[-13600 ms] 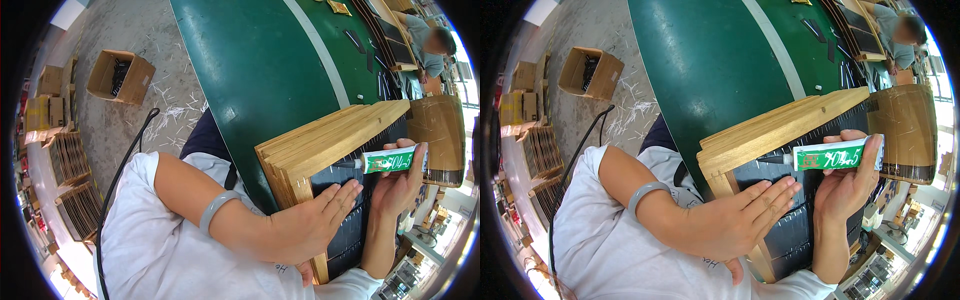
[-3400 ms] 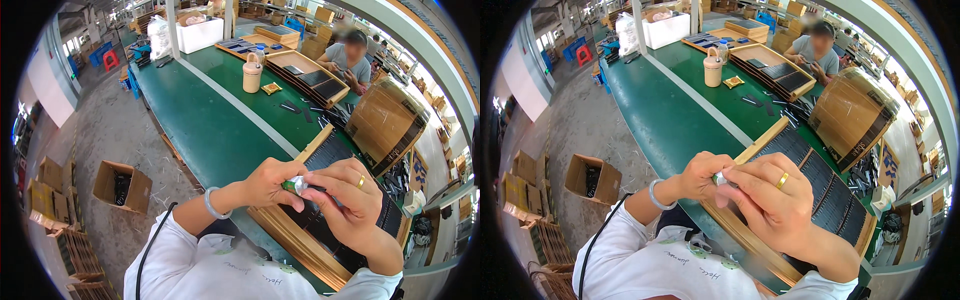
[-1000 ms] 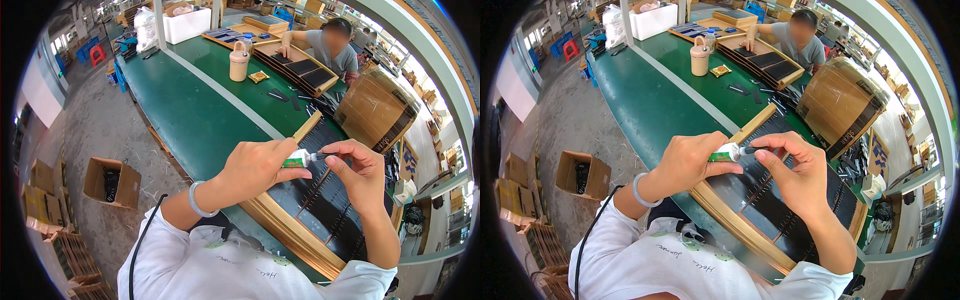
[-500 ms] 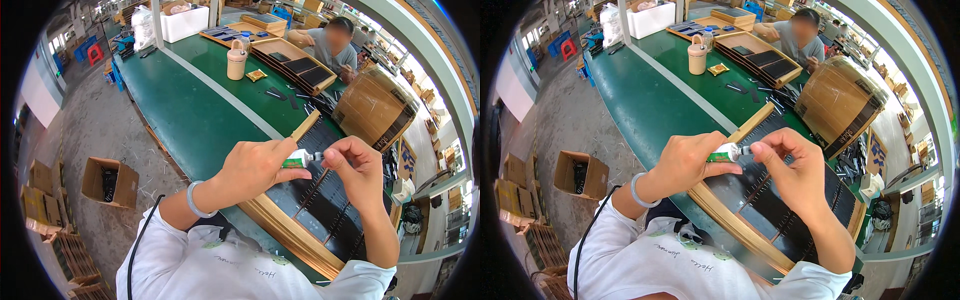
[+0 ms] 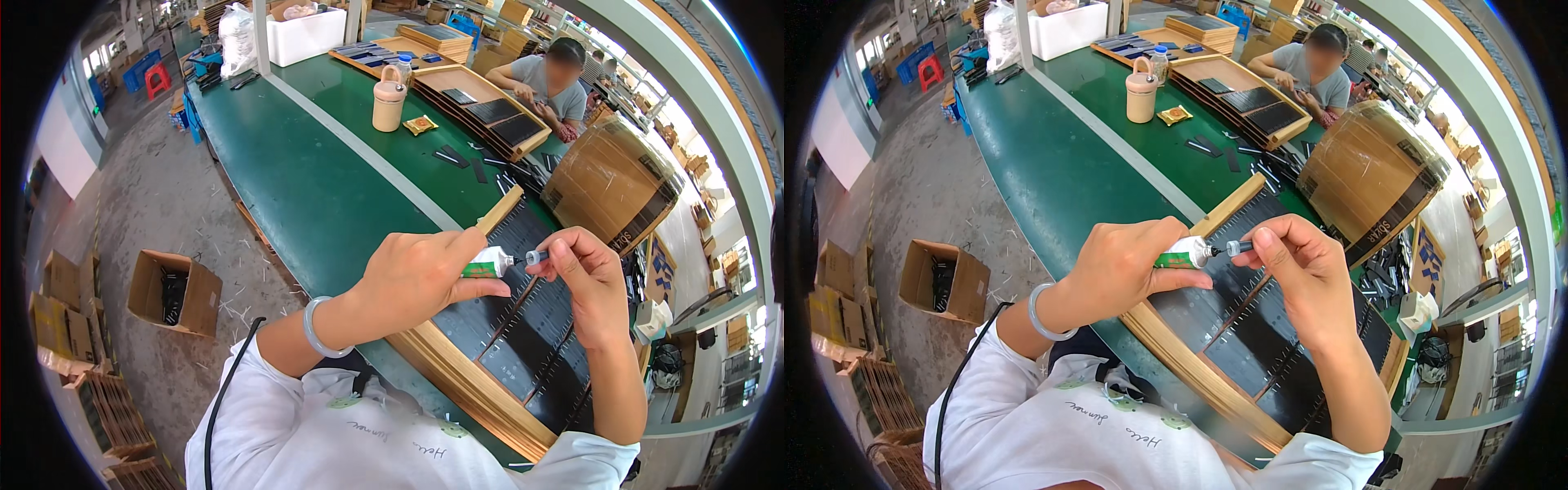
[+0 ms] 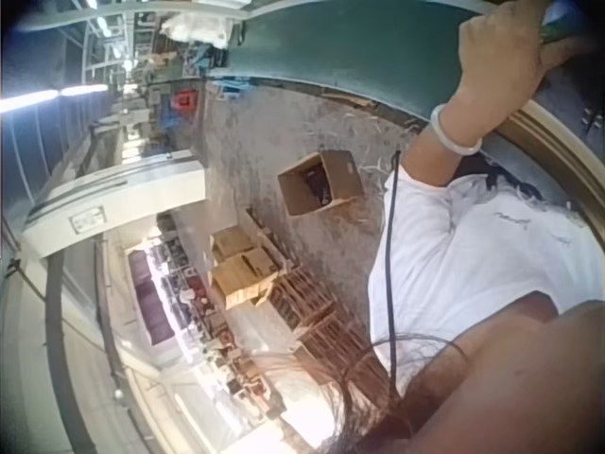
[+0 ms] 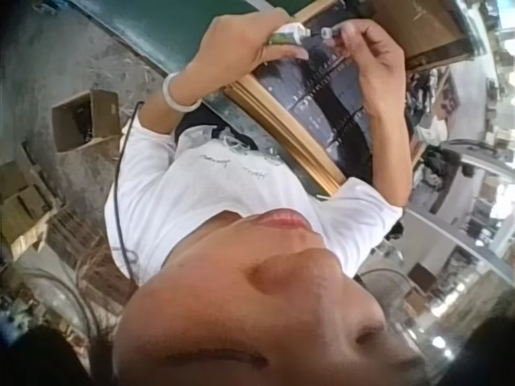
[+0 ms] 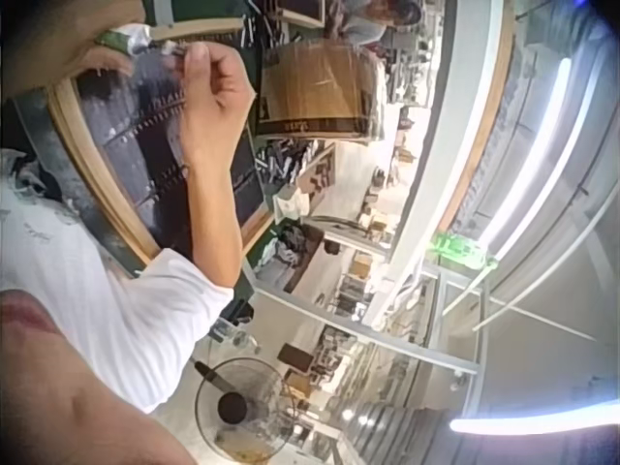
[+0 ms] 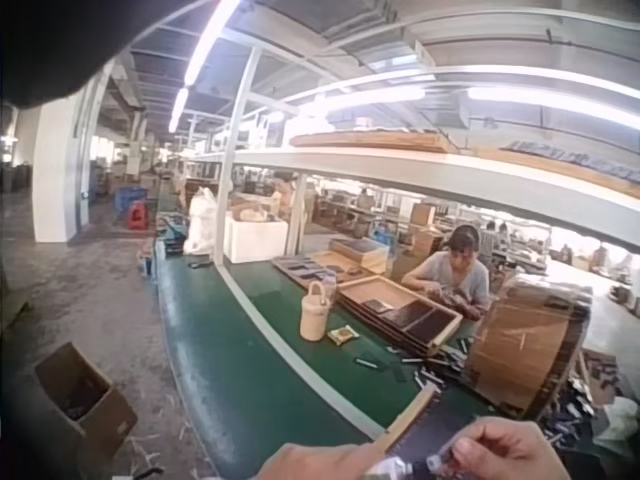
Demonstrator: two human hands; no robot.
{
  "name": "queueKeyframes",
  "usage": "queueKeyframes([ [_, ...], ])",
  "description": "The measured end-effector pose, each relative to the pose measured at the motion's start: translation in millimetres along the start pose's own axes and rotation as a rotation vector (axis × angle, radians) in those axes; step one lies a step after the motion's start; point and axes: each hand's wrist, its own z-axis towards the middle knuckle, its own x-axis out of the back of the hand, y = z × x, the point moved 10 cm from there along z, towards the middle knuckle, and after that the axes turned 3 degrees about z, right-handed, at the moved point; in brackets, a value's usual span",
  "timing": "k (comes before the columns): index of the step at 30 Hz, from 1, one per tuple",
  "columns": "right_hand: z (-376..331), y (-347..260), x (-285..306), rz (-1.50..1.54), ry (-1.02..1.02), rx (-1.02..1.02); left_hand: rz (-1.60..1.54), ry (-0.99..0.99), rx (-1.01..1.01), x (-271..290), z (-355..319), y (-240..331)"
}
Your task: Applying sealant and assembling components for small solar panel units in a factory.
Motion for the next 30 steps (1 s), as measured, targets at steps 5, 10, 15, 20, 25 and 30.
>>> queueKeyframes([
  [5, 0.0, 15.9, -4.6, 0.149, -0.029, -0.135, -0.035, 0.035, -0.015, 5.3, 1.4, 3.8],
  [10, -4.8, 26.5, -13.0, 0.300, -0.049, -0.251, -0.045, 0.016, -0.008, 4.0, 0.0, 5.8],
  [15, -8.4, 30.7, -18.0, 0.408, -0.084, -0.262, -0.049, 0.032, -0.008, 7.6, -2.3, 9.3],
  [20, -6.0, 31.8, -23.8, 0.409, -0.087, -0.271, -0.047, 0.152, -0.075, 12.9, -3.6, 9.7],
  [25, -5.6, 25.9, -18.9, 0.359, -0.052, -0.232, -0.050, 0.086, -0.043, 11.3, 1.0, 10.0],
  [30, -3.5, 14.6, -8.4, 0.214, 0.053, -0.087, -0.047, 0.022, 0.007, 2.1, 0.1, 3.0],
])
